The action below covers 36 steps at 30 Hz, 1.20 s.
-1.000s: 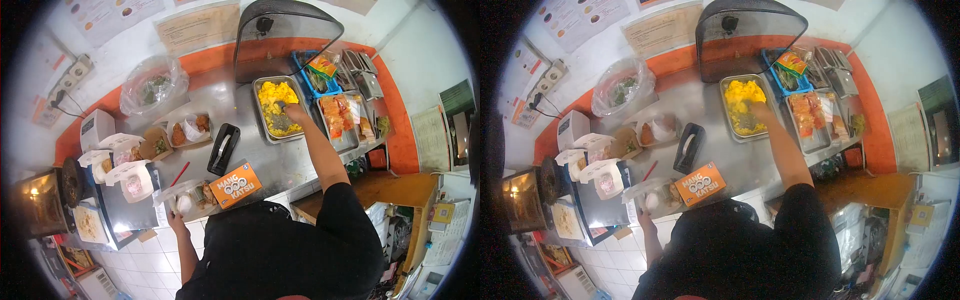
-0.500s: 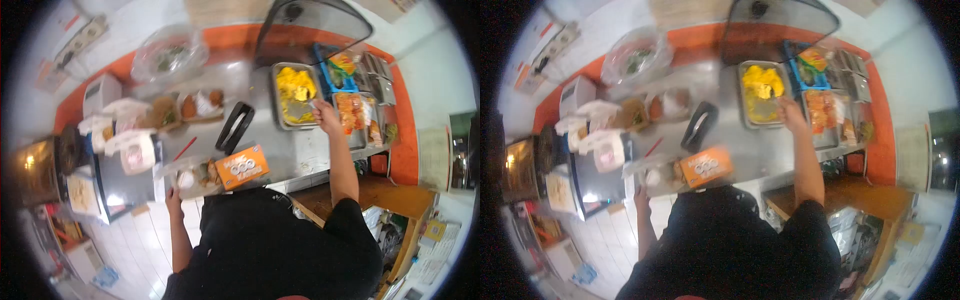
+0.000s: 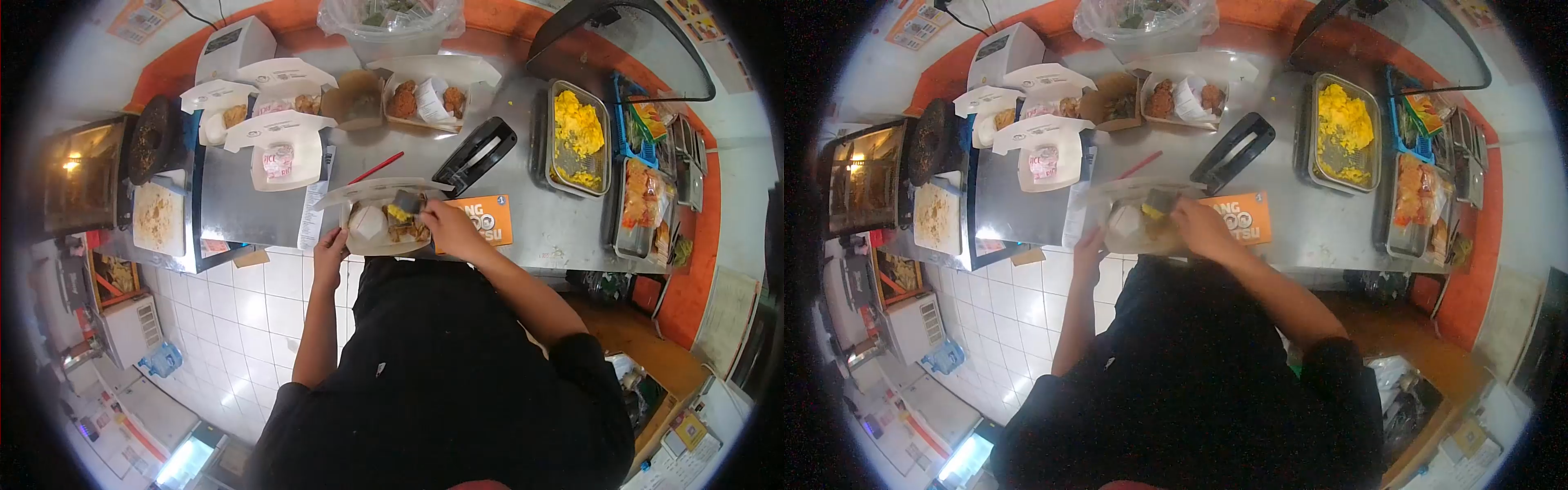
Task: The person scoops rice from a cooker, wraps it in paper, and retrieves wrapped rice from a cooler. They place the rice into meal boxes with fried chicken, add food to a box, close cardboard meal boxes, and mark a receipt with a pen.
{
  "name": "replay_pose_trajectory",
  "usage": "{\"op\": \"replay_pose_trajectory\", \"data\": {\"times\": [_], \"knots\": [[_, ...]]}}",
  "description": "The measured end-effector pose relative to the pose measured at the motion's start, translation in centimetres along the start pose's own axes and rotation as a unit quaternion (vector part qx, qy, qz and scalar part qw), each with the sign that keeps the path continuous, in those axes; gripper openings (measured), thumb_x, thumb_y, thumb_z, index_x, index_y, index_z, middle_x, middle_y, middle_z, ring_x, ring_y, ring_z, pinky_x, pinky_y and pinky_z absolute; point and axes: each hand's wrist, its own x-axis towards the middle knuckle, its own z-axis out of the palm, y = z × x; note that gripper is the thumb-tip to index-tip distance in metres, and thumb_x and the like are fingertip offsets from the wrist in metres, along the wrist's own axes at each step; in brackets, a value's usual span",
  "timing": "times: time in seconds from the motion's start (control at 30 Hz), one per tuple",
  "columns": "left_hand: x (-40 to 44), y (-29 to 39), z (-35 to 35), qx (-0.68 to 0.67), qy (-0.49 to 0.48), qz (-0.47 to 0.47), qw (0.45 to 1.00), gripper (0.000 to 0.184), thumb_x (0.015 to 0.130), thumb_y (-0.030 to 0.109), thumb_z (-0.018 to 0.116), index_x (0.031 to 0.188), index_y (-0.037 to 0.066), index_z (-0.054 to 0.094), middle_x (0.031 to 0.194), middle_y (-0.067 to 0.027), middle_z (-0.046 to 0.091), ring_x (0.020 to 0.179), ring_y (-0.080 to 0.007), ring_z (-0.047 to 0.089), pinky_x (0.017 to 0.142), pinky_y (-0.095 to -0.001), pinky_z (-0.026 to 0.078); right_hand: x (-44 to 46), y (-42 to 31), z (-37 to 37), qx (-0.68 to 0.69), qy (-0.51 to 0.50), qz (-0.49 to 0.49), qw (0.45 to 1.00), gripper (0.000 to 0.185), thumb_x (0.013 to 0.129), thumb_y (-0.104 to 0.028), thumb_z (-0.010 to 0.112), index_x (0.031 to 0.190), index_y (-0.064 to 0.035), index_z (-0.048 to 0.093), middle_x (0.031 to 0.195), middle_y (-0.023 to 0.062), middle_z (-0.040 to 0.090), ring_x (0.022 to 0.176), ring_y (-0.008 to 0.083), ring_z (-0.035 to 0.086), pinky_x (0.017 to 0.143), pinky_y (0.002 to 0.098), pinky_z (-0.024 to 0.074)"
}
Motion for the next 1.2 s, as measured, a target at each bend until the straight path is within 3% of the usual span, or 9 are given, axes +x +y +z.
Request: {"op": "replay_pose_trajectory", "data": {"times": [0.17,0.33,0.57,0.67,0.73,0.87,0.9,0.97,1.2], "knots": [[-0.1,0.4,0.0,0.143,0.075,0.178,0.971,0.052,0.086,0.018,0.070,0.129,-0.004,0.052,0.110,-0.0108,0.059,0.092,-0.0174,0.056,0.078,-0.0309,0.048,0.7,-0.6,1.6,-0.125,-0.003,0.061,0.990,0.016,0.092,-0.017,0.061,0.102,-0.0056,0.057,0.085,0.0209,0.064,0.085,0.0410,0.062,0.072,0.0476,0.0484],[-1.8,4.0,1.7,0.279,0.209,0.426,0.835,0.058,0.081,0.009,0.068,0.133,-0.004,0.046,0.112,-0.0138,0.053,0.080,-0.0206,0.050,0.070,-0.0318,0.043,-1.2,-1.4,-1.2,0.092,0.051,-0.011,0.994,0.023,0.092,-0.020,0.059,0.109,-0.0044,0.056,0.092,0.0148,0.066,0.086,0.0313,0.065,0.078,0.0387,0.0502],[-0.9,6.4,2.7,0.300,0.090,0.419,0.852,0.036,0.082,0.002,0.065,0.118,0.003,0.061,0.114,-0.0140,0.058,0.085,-0.0228,0.054,0.076,-0.0337,0.047,-5.4,5.3,-14.7,0.296,0.375,0.150,0.865,0.022,0.098,-0.025,0.057,0.110,-0.0074,0.062,0.089,-0.0019,0.058,0.074,0.0056,0.050,0.062,0.0214,0.0412],[-0.8,5.8,1.7,0.265,0.076,0.435,0.857,0.023,0.081,-0.001,0.065,0.104,0.004,0.068,0.108,-0.0130,0.062,0.087,-0.0239,0.058,0.079,-0.0343,0.048,-5.2,8.2,-19.1,0.200,0.477,0.108,0.849,0.025,0.098,-0.024,0.055,0.114,-0.0061,0.063,0.096,0.0021,0.062,0.077,0.0084,0.053,0.068,0.0239,0.0443],[-1.7,5.6,1.1,0.294,0.074,0.473,0.827,0.018,0.077,-0.003,0.069,0.095,0.004,0.070,0.105,-0.0117,0.064,0.088,-0.0251,0.060,0.078,-0.0339,0.049,-4.4,8.4,-19.6,-0.146,0.580,0.060,0.799,0.026,0.096,-0.016,0.055,0.118,-0.0035,0.062,0.106,0.0066,0.064,0.078,0.0120,0.055,0.071,0.0258,0.0458],[-1.8,2.3,-1.4,0.359,0.079,0.496,0.786,0.022,0.074,-0.004,0.072,0.093,0.005,0.072,0.105,-0.0114,0.065,0.088,-0.0260,0.061,0.076,-0.0348,0.050,-4.4,1.2,-9.9,0.025,0.302,0.046,0.952,0.039,0.077,-0.003,0.063,0.116,-0.0067,0.064,0.118,0.0106,0.061,0.098,0.0233,0.056,0.081,0.0367,0.0476],[-2.1,1.8,-1.6,0.362,0.104,0.512,0.772,0.023,0.072,-0.005,0.074,0.093,0.006,0.073,0.102,-0.0112,0.066,0.086,-0.0264,0.062,0.075,-0.0355,0.050,-3.6,1.7,-6.1,0.015,0.204,-0.136,0.969,0.044,0.072,-0.002,0.065,0.116,-0.0066,0.064,0.119,0.0117,0.058,0.107,0.0278,0.057,0.088,0.0385,0.0482],[-2.2,1.4,-1.9,0.368,0.155,0.535,0.745,0.025,0.070,-0.005,0.076,0.093,0.006,0.075,0.095,-0.0096,0.068,0.083,-0.0265,0.062,0.072,-0.0375,0.051,-3.5,-0.9,-0.3,0.019,0.129,-0.062,0.990,0.038,0.072,0.003,0.066,0.109,-0.0051,0.066,0.116,0.0132,0.055,0.111,0.0308,0.057,0.089,0.0355,0.0481],[-3.1,2.2,-2.3,0.448,0.180,0.597,0.640,0.020,0.069,0.000,0.077,0.087,0.008,0.076,0.096,-0.0067,0.068,0.087,-0.0254,0.063,0.073,-0.0370,0.051,2.3,-0.4,5.4,0.025,0.319,-0.063,0.945,0.030,0.069,0.007,0.073,0.097,-0.0035,0.073,0.109,0.0096,0.057,0.099,0.0261,0.059,0.083,0.0340,0.0499]]}}
